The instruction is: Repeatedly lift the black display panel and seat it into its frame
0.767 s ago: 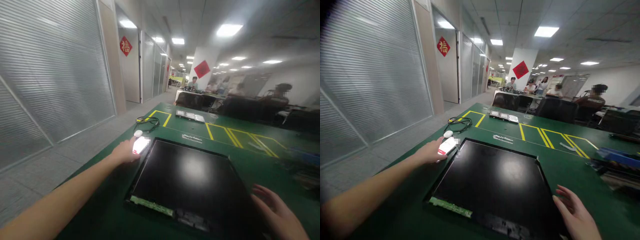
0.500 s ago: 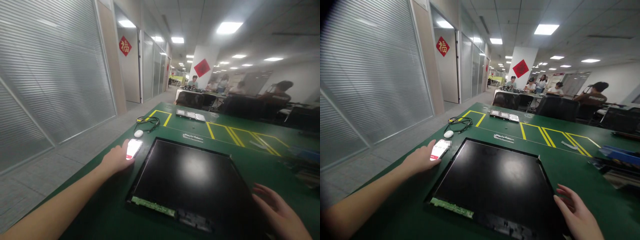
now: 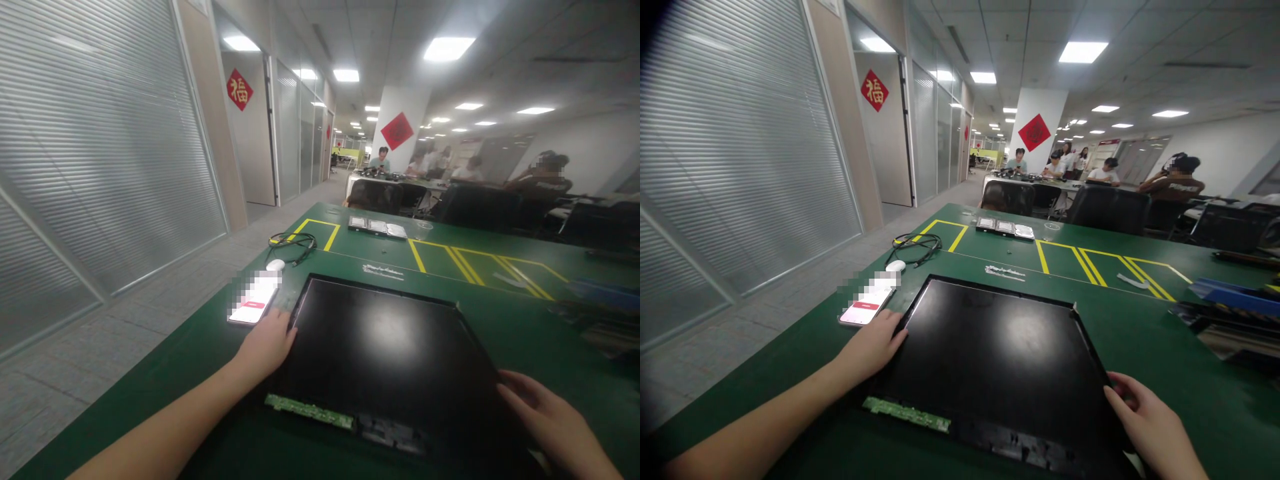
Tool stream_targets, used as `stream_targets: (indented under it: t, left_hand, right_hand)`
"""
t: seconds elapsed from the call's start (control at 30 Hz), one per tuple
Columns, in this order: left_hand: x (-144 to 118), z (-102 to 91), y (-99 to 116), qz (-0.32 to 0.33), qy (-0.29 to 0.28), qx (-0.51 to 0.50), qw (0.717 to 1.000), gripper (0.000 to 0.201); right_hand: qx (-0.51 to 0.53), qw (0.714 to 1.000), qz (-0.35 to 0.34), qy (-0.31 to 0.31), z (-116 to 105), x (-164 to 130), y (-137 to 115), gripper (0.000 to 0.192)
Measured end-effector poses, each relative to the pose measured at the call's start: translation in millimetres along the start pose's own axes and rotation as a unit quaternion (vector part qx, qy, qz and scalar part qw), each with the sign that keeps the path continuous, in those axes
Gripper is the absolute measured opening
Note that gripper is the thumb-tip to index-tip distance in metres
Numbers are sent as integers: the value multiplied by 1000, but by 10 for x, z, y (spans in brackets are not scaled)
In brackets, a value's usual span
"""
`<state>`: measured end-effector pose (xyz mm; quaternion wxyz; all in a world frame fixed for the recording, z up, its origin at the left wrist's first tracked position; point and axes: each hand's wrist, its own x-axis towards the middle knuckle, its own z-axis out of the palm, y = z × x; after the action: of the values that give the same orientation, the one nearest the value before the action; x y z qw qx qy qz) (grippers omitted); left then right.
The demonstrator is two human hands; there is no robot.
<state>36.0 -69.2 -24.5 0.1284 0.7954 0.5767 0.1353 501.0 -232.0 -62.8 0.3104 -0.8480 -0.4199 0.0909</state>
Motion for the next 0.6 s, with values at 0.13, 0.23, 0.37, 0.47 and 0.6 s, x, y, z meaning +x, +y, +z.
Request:
stream_targets:
  t: [0.13,0.23,0.37,0.47,0.6]
  left_hand:
    - [50,-28,-79,-14,-2,-115,993,26]
    - [56,-121,-63,-42,2,-228,973,23]
    - [37,-189,-1,-127,-34,-401,907,34]
    - [38,-161,30,-183,-50,-483,855,40]
    - [41,-96,31,-238,-23,-591,771,52]
  right_hand:
    - [3,1000,9,-1,16,-5,-18,47]
    - [21,1000,8,0,24,-23,-66,42]
    - [44,999,31,-9,40,-73,-146,46]
    - [42,998,46,-14,53,-112,-178,51]
    - [47,996,62,-36,62,-108,-153,54]
